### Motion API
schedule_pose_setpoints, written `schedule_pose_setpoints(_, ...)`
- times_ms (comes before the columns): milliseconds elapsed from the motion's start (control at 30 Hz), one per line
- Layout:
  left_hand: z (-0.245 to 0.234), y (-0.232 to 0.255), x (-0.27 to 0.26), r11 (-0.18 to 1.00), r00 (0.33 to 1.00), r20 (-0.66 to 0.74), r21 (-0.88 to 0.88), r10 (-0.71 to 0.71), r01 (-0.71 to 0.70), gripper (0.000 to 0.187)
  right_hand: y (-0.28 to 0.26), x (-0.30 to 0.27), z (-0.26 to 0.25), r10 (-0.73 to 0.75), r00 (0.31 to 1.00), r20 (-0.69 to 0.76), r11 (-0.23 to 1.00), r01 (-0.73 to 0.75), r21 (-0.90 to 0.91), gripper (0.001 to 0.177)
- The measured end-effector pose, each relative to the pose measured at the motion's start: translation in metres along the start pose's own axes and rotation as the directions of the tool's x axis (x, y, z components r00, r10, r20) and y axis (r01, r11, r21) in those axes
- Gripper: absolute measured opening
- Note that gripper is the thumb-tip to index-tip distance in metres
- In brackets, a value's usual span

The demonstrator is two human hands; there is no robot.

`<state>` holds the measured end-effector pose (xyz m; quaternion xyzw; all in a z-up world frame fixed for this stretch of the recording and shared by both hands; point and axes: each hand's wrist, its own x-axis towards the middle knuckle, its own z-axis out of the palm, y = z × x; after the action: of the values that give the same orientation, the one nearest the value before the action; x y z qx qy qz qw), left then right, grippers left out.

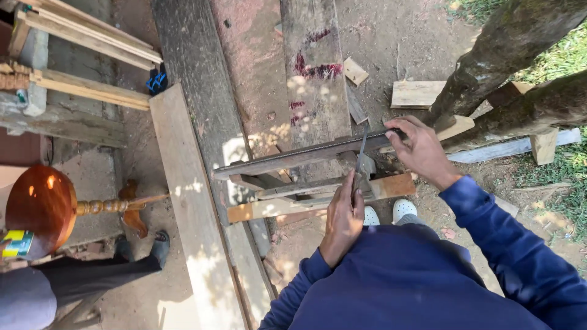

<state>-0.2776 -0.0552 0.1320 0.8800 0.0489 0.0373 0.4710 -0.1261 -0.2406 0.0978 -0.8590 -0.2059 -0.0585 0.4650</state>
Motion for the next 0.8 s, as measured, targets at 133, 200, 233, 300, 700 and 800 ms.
schedule_pose_setpoints(133,0.012,-0.003,-0.001,0.992,0.986,-0.112,0.000,0.126,-0.127,0.052,0.046,0.041,0.019,0.078,0.971,0.228,0.992,-0.099,0.080,0.022)
schedule_pose_setpoints(200,0.014,-0.003,-0.005,0.994,0.986,-0.123,0.015,0.110,-0.109,0.051,0.078,0.055,0.037,0.134,0.936,0.327,0.966,-0.197,0.168,0.023)
schedule_pose_setpoints(233,0.018,-0.002,-0.004,0.995,0.989,-0.116,0.023,0.096,-0.094,0.051,0.096,0.065,0.043,0.194,0.885,0.423,0.920,-0.313,0.234,0.024)
schedule_pose_setpoints(300,0.022,-0.001,-0.006,0.996,0.987,-0.137,-0.006,0.087,-0.089,0.050,0.102,0.076,0.045,0.180,0.856,0.485,0.900,-0.342,0.270,0.025)
schedule_pose_setpoints(700,0.066,0.009,-0.022,0.984,0.971,-0.178,-0.103,-0.161,0.144,0.053,0.083,0.074,0.032,0.318,0.672,0.668,0.528,-0.711,0.464,0.024)
schedule_pose_setpoints(800,0.073,0.008,-0.022,0.994,0.971,-0.216,-0.072,-0.098,0.084,0.055,0.084,0.074,0.030,0.280,0.708,0.649,0.592,-0.659,0.463,0.023)
